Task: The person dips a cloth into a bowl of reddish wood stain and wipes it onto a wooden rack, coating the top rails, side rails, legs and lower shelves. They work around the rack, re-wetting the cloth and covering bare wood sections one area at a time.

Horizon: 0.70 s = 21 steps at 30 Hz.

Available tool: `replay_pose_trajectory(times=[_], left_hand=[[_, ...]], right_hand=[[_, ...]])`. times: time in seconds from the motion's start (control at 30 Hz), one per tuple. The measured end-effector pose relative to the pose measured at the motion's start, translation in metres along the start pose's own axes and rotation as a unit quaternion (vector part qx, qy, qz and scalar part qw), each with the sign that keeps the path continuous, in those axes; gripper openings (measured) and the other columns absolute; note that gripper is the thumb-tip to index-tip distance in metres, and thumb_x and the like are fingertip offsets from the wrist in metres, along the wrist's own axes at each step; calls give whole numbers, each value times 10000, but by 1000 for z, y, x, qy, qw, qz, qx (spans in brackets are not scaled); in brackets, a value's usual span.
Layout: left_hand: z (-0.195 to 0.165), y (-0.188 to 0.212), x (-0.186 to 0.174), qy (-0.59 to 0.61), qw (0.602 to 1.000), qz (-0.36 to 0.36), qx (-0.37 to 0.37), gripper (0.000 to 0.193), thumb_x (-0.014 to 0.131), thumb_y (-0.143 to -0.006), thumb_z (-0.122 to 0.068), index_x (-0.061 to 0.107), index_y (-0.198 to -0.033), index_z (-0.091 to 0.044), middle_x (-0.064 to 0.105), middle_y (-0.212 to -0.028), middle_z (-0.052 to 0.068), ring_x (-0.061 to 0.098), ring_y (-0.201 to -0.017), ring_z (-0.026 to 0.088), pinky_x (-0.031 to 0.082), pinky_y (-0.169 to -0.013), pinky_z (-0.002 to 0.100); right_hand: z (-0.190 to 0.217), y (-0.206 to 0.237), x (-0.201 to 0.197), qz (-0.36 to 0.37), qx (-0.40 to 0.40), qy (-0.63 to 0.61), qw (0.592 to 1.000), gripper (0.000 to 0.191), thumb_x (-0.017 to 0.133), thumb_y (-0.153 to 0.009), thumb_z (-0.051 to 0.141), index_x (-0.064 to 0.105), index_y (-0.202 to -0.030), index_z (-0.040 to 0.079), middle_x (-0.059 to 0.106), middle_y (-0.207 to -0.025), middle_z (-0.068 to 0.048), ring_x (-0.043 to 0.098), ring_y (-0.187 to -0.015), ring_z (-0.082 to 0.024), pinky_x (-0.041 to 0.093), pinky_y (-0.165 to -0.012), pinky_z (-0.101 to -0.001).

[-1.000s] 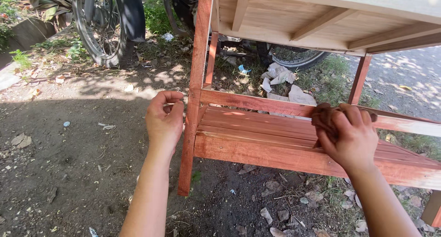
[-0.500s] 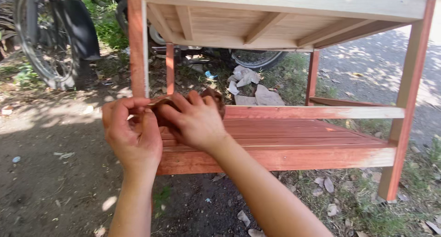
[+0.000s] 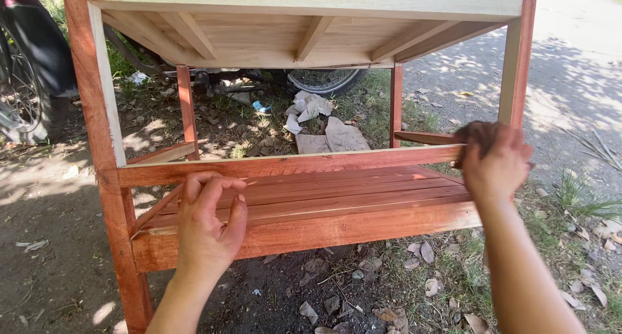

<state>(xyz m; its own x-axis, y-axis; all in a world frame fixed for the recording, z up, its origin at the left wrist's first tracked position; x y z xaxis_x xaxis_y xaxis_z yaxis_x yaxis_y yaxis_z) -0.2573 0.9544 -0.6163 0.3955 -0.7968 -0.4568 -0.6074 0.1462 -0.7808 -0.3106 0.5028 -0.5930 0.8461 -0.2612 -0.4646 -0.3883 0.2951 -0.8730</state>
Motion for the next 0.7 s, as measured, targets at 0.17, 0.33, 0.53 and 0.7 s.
replay_pose_trajectory(times=[0.17,0.33,0.53,0.7], left_hand=[[-6,-13,-15,15,1000,-20,-16,131,705,-862,-53,682,-979,-107,555,-1024,76,605,-1019,245,491,-926,394],[-24,-19,-32,37,998,-52,0,125,706,-873,-57,673,-989,-91,579,-1055,65,610,-1063,245,483,-961,390],[-15,-19,-56,18,998,-51,-25,123,712,-877,-74,681,-992,-107,575,-1056,62,613,-1073,251,478,-967,391],[5,-15,-71,-2,997,-34,-66,116,716,-876,-100,687,-984,-129,575,-1064,51,621,-1069,240,492,-924,391]], right_hand=[[157,27,-14,36,-71,-137,987,268,718,-935,266,598,-1107,99,644,-974,-137,667,-809,-327,542,-671,-494],[312,46,-16,244,-131,-224,934,294,662,-915,360,551,-1114,175,665,-1091,-45,623,-1066,-306,485,-809,-583],[256,42,-9,199,-165,-175,950,354,720,-850,300,569,-1137,156,655,-1066,-82,643,-979,-322,534,-709,-513],[136,20,-19,116,-4,-102,988,278,704,-985,300,594,-1186,145,666,-1128,-112,666,-895,-366,534,-665,-537]])
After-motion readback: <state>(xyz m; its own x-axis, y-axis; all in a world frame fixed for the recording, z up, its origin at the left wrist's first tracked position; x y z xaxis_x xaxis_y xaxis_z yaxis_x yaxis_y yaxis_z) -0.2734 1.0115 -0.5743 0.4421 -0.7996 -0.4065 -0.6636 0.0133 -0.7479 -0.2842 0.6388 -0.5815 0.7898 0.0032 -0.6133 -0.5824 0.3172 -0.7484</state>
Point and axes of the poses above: each hand's wrist, its own y-axis away from the middle knuckle, its own x-axis out of the palm, z = x × y, the point moved 3 cm from there along -y, towards the middle knuckle
